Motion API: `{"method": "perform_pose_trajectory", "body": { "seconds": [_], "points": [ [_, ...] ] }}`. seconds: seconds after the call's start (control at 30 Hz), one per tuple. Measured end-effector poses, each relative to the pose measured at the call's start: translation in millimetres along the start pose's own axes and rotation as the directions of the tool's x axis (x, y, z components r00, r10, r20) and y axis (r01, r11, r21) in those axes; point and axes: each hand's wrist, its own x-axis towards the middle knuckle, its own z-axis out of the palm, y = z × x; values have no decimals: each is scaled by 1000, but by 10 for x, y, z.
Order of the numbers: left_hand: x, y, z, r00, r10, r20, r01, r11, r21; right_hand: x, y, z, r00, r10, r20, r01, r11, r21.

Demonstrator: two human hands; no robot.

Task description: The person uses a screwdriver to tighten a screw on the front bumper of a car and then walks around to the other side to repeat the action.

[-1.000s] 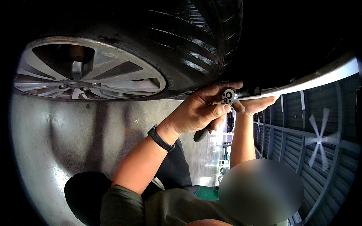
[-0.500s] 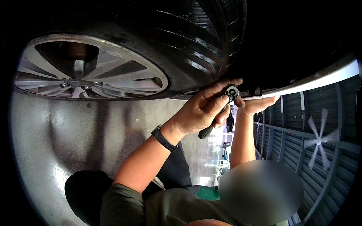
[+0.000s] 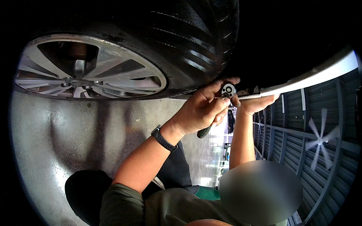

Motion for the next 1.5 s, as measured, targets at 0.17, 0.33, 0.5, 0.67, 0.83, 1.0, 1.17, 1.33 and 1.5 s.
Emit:
{"method": "perform_pose_trajectory", "body": {
  "seconds": [0.17, 0.33, 0.5, 0.67, 0.83, 1.0, 1.17, 1.33, 1.5],
  "points": [
    [3, 51, 128, 994, -13, -106, 24, 995, 101, -23, 52, 20, 938, -346, 3, 333, 899, -285],
    [56, 123, 296, 982, 26, -187, 1, 989, 145, -29, 141, -32, 989, -150, 17, 151, 979, -140],
    [96, 230, 350, 966, -94, -243, 117, 990, 82, 4, 82, -15, 999, -7, 40, 11, 995, -103],
    [121, 302, 377, 947, -133, -291, 179, 974, 137, -33, -88, 78, 998, 38, -54, -38, 999, -3],
    [162, 382, 485, 919, -218, -329, 296, 932, 208, 15, -168, 68, 997, -41, -62, 38, 998, -54],
    [243, 693, 656, 772, -432, -466, 547, 826, 139, 103, -550, 152, 878, 467, -107, -370, 804, 466],
    [430, 877, 785, 583, -613, -534, 675, 731, -101, 177, -628, 71, 841, 541, 0, -489, 761, 425],
    [474, 748, 897, 587, -508, -631, 714, 693, 106, 124, -495, 36, 914, 402, -58, -360, 868, 341],
    [436, 513, 723, 728, -223, -648, 615, 631, 474, 122, -520, 60, 918, 390, -72, -342, 870, 355]
  ]
}}
